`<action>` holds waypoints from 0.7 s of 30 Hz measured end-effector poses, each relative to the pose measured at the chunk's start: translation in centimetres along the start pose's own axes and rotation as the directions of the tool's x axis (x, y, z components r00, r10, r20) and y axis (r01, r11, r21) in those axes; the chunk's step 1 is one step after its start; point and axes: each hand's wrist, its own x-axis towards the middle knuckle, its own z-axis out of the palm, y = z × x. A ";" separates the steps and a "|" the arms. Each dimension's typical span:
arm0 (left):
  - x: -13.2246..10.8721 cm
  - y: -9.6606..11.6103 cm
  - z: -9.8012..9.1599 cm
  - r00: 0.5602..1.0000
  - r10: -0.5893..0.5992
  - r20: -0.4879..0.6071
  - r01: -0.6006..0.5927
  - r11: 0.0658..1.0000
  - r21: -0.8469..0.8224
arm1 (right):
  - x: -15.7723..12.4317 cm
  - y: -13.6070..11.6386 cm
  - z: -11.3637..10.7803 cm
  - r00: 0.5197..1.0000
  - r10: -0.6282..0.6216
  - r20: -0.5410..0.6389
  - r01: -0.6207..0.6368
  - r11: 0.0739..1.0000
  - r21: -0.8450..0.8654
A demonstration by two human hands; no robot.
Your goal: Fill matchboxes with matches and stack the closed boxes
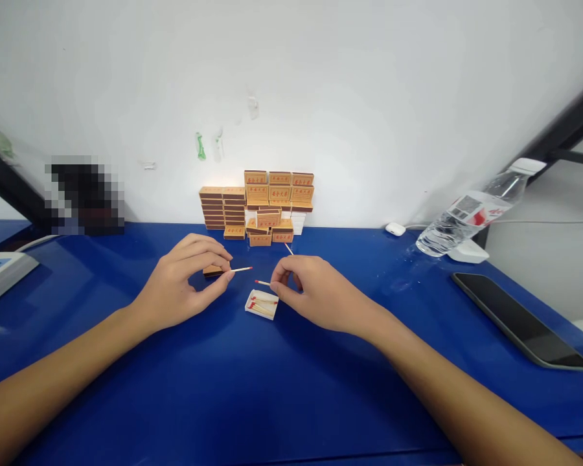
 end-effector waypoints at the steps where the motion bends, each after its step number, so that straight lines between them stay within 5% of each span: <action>1: 0.0 0.1 0.0 1.000 -0.001 -0.002 0.001 1.000 -0.002 | -0.1 0.0 -0.2 1.000 -0.010 0.008 0.010 1.000 -0.011; 21: -0.2 0.4 0.3 1.000 -0.005 0.019 0.005 1.000 -0.022 | -0.3 -0.1 0.7 0.992 -0.095 0.078 0.104 0.987 -0.126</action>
